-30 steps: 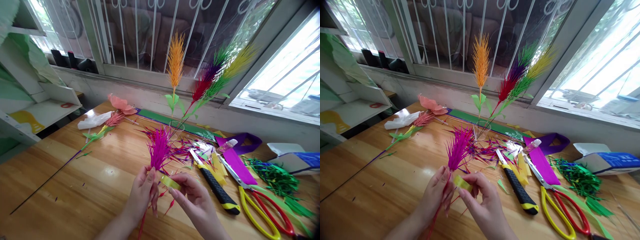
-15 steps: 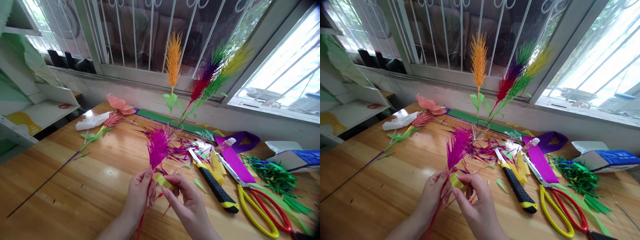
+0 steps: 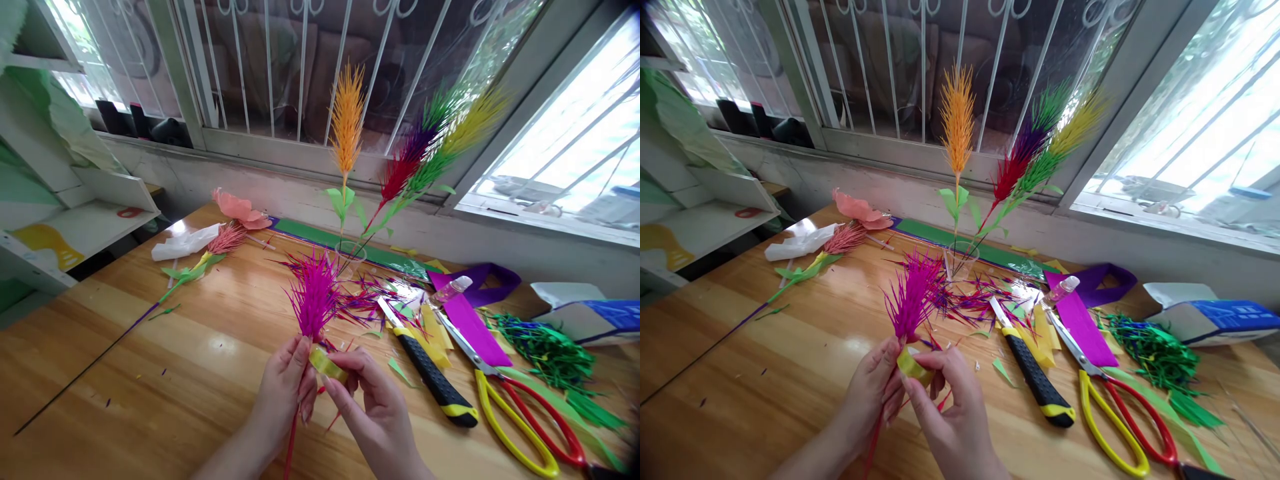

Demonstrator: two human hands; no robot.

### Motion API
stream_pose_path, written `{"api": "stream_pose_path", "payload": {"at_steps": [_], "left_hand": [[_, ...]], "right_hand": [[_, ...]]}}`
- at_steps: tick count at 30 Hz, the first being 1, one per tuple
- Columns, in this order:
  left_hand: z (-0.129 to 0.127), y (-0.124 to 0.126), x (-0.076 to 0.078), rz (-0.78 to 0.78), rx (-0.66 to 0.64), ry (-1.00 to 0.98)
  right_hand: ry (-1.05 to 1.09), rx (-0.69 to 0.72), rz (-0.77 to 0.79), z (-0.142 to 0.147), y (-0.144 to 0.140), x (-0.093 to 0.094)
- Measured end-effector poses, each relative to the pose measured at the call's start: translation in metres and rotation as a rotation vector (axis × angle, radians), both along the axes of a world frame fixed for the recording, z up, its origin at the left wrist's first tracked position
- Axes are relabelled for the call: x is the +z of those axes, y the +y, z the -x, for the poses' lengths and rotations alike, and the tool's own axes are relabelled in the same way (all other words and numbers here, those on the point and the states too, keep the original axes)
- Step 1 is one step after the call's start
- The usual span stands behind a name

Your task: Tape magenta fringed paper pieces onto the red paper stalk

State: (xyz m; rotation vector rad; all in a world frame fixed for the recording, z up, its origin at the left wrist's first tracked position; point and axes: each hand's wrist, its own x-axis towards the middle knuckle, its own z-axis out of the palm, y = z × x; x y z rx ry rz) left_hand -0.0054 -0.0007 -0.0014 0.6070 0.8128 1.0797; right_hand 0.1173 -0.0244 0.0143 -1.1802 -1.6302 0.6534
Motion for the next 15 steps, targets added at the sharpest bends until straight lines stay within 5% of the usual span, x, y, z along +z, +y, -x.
{"api": "stream_pose_path", "payload": {"at_steps": [15], "left_hand": [[-0.002, 0.003, -0.007, 0.002, 0.057, 0.125]], "right_hand": [[-0.142, 0.028, -0.126, 0.007, 0.005, 0.017]]}}
